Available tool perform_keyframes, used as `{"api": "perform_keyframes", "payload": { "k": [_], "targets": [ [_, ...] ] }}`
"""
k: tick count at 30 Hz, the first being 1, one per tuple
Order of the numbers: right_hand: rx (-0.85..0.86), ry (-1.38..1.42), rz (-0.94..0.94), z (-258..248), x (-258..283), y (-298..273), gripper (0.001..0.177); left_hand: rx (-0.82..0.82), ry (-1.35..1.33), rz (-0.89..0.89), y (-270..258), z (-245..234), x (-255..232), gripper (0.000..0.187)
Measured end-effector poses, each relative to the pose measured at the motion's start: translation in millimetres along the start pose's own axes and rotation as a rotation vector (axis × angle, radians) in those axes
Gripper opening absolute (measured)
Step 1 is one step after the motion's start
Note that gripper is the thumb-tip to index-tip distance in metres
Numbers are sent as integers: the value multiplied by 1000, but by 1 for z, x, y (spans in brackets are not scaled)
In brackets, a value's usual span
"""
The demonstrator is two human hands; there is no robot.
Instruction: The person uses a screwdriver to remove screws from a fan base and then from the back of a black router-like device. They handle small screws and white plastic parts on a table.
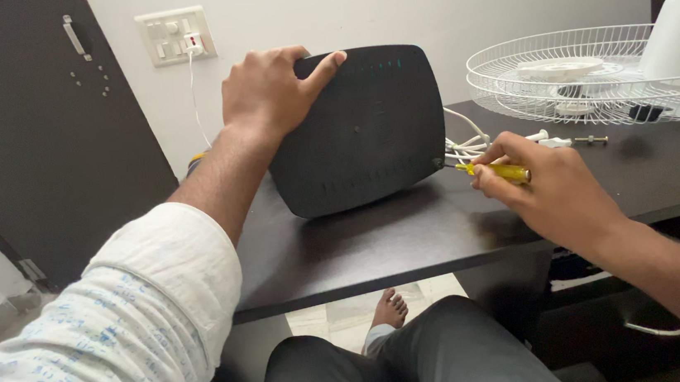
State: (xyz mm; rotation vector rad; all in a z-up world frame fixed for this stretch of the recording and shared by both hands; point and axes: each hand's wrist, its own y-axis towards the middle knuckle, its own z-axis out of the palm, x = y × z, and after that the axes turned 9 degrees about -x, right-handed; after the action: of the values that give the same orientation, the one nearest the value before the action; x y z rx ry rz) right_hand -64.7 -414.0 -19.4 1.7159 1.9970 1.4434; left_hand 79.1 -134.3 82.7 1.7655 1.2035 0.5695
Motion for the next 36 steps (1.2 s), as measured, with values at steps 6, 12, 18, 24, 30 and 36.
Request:
{"api": "perform_keyframes", "payload": {
  "k": [6, 12, 18, 24, 30, 36],
  "targets": [
    [119, 124, 181, -3, -12, 6, 26, -53, 3, 26, -2, -1, -2, 69],
    [250, 376, 535, 4, -31, 26, 32, -46, 9, 22, -3, -2, -5, 67],
    [437, 332, 672, -4, -43, 40, 43, -99, -7, 93, -3, -1, -7, 68],
    [393, -1, 343, -4, -32, 42, 40, -101, -3, 113, -2, -4, -8, 67],
    [271, -415, 76, -13, 10, 19, 40, -71, 5, 100, 0, -3, -9, 68],
    [323, -580, 151, -23, 46, 14, 40, -65, 7, 75, -3, -4, -5, 68]
  ]
}}
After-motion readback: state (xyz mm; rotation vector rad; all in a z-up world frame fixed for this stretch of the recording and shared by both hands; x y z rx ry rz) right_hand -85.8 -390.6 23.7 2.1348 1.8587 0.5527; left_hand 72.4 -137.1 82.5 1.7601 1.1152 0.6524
